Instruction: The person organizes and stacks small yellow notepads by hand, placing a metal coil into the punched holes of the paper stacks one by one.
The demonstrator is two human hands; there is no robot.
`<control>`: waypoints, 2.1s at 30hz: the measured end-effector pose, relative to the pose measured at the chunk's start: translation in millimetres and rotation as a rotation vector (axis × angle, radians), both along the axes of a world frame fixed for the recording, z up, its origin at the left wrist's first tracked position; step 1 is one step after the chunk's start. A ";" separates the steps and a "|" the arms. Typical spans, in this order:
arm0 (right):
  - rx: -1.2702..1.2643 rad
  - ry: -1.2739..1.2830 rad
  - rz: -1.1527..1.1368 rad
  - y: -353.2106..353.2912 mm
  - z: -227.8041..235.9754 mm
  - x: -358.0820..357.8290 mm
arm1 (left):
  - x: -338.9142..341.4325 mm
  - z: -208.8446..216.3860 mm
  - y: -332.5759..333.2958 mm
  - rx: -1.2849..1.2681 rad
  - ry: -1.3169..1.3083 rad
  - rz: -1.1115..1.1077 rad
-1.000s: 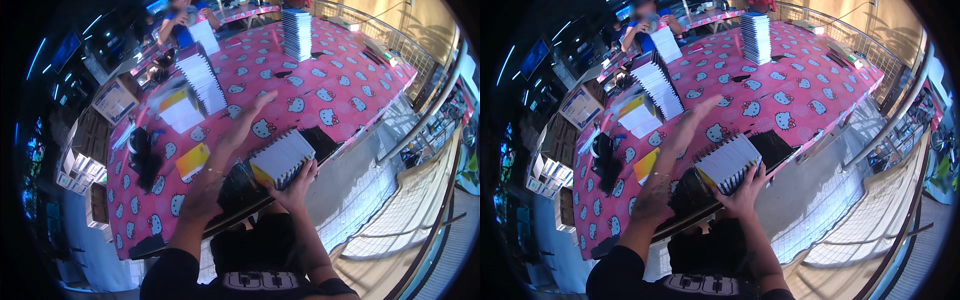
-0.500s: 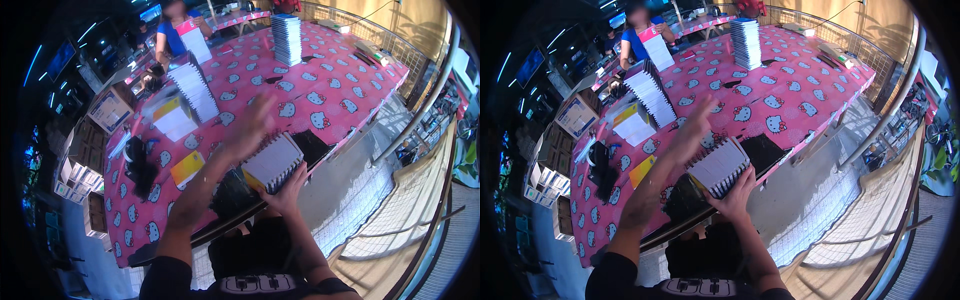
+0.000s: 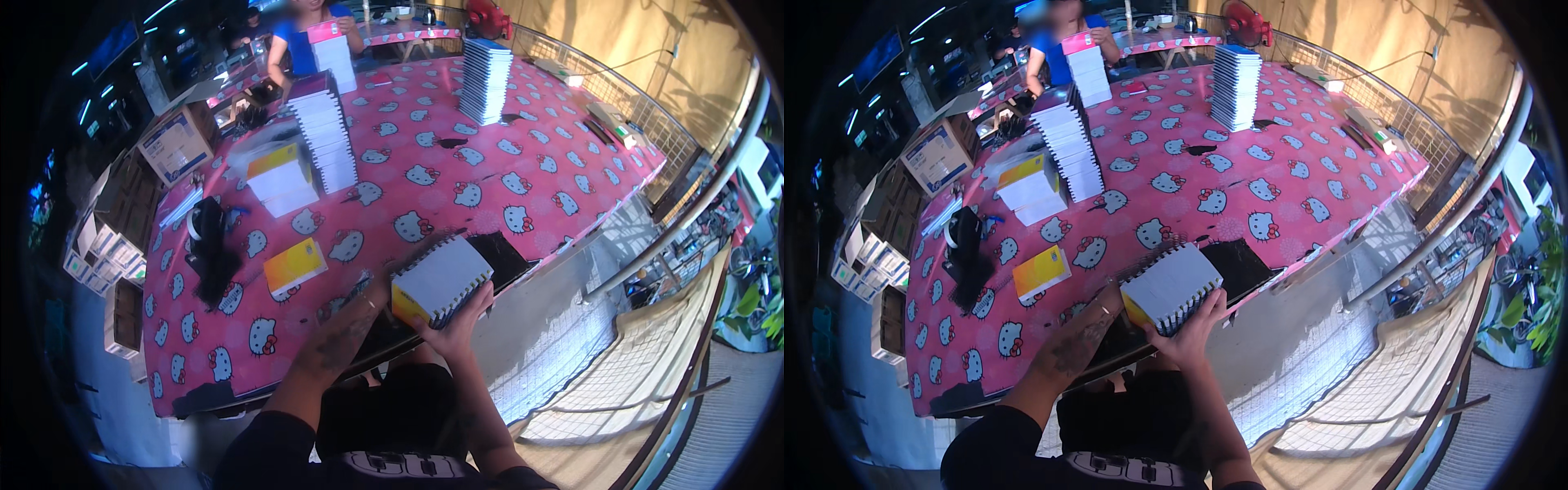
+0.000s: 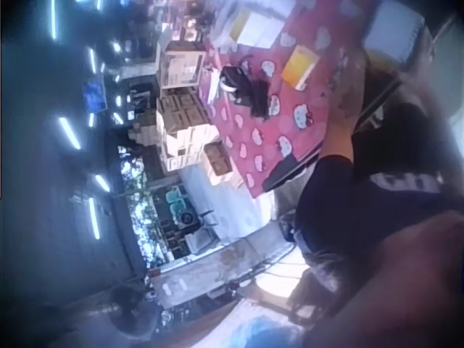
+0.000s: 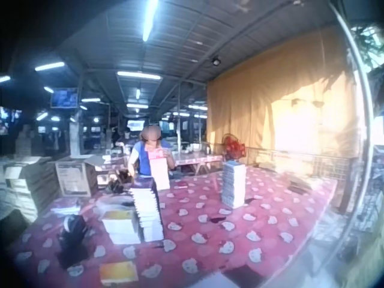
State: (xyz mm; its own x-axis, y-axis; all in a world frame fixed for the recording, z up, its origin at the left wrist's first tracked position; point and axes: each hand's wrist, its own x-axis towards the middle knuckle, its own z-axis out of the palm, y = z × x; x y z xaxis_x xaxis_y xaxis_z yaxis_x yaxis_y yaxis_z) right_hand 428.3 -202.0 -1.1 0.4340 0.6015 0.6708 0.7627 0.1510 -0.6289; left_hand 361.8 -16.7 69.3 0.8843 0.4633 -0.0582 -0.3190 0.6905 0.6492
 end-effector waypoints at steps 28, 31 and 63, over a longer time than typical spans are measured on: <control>-0.972 0.987 0.745 184.2 122.4 137.7 | 15.3 -9.6 21.6 -0.021 0.065 0.543; -0.905 1.069 0.853 190.1 149.4 90.1 | 18.5 -28.1 47.6 -0.022 0.368 0.764; -0.234 0.508 0.429 117.1 157.3 93.1 | -228.8 4.4 -31.6 1.840 1.243 1.180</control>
